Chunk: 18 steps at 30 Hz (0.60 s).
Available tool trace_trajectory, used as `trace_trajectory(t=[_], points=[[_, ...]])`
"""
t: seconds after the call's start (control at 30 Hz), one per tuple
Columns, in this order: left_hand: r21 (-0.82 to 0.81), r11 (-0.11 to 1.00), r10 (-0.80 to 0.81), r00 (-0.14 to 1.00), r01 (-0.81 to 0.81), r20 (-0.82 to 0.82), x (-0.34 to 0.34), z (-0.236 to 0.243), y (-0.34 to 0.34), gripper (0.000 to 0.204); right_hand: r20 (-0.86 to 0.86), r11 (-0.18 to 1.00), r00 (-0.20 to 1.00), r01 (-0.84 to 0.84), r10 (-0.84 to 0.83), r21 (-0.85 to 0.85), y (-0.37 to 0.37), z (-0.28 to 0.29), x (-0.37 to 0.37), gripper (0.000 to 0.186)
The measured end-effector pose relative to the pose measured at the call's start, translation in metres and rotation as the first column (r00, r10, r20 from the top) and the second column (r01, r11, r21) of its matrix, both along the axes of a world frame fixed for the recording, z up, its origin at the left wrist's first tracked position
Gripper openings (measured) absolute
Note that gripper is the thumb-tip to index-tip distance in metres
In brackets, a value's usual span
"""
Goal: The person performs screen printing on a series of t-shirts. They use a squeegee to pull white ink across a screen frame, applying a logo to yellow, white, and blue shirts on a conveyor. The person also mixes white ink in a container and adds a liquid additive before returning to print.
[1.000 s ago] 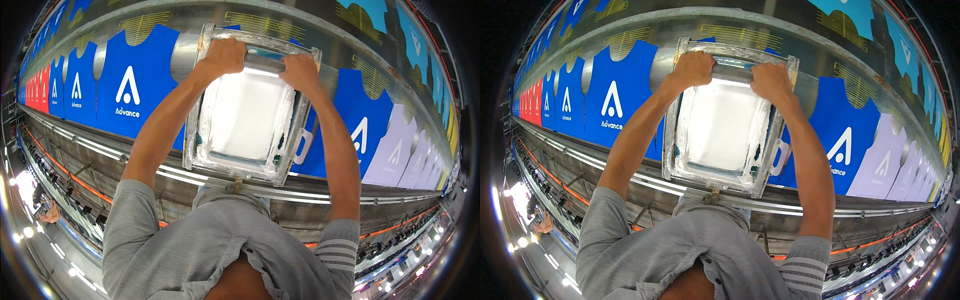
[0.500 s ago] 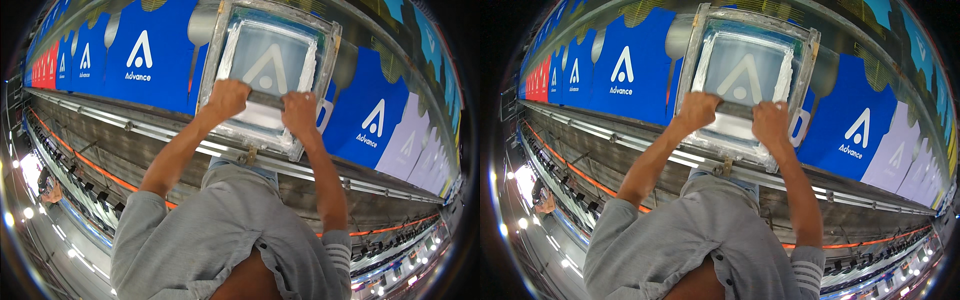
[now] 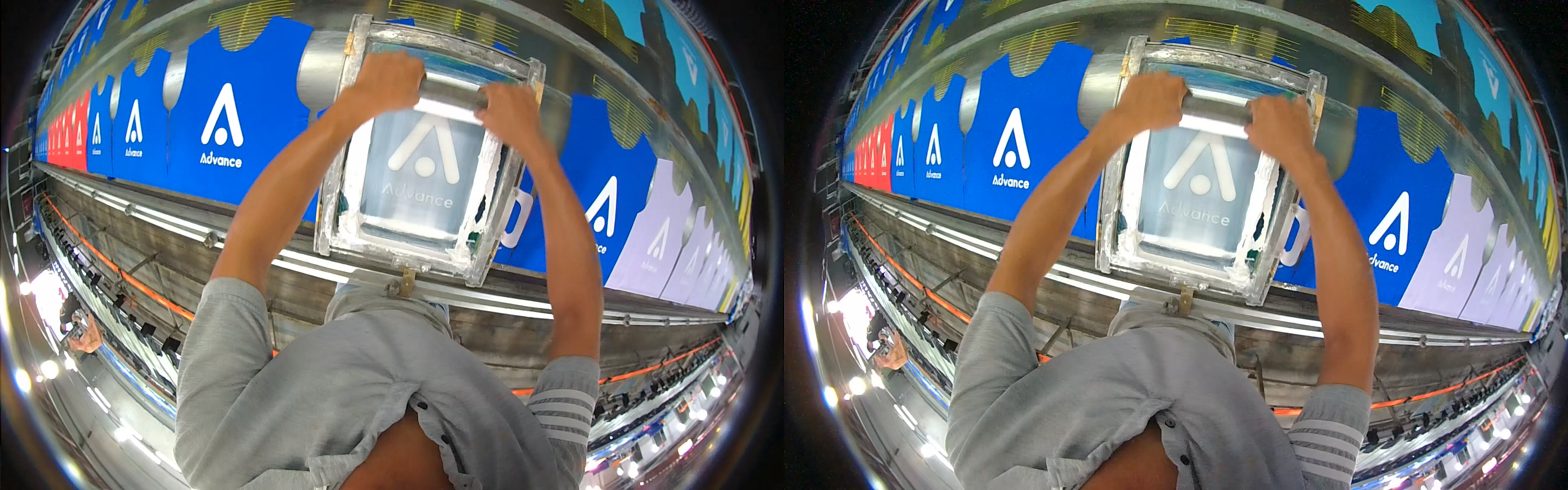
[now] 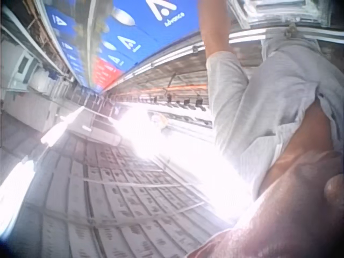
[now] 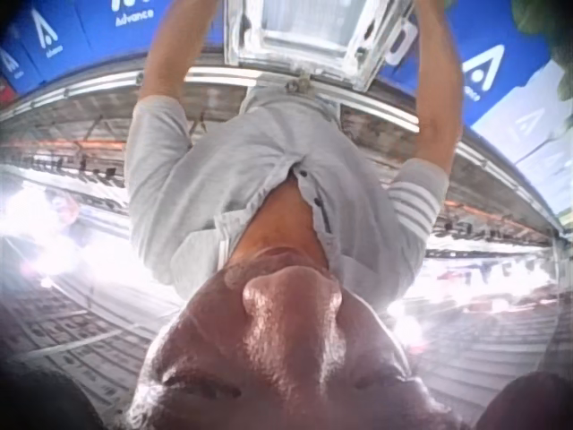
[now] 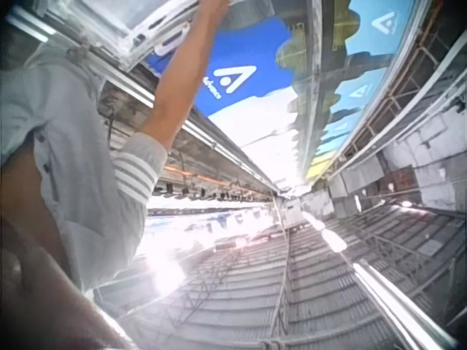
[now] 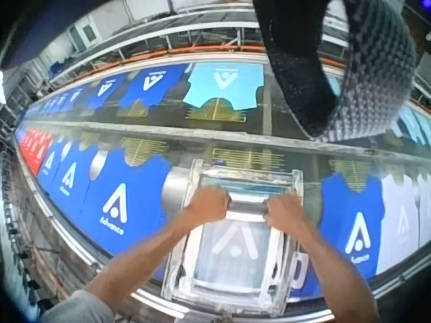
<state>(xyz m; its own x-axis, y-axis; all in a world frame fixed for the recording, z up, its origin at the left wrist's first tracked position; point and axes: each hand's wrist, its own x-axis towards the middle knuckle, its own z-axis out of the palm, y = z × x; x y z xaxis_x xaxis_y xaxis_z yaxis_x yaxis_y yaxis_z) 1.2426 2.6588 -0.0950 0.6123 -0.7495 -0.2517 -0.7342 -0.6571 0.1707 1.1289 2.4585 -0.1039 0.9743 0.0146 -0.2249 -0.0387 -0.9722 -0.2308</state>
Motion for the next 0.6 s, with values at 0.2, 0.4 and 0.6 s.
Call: trace_trajectory(t=[0.2, 0.4, 0.6], points=[[-0.003, 1.000, -0.003, 0.999, 0.003, -0.046, 0.023, -0.013, -0.015, 0.021, 0.098, 0.999, 0.995, 0.022, -0.025, 0.032, -0.015, -0.023, 0.020, 0.033], [0.018, 1.000, -0.002, 0.998, 0.003, -0.061, -0.075, -0.021, 0.045, 0.023, 0.024, 0.998, 0.999, -0.040, 0.039, 0.052, 0.043, -0.013, -0.073, 0.016], [-0.192, 0.979, 0.043, 0.991, -0.067, -0.126, -0.191, -0.027, 0.114, 0.025, 0.103, 0.996, 0.994, -0.044, 0.037, 0.075, 0.108, -0.023, -0.191, 0.028]])
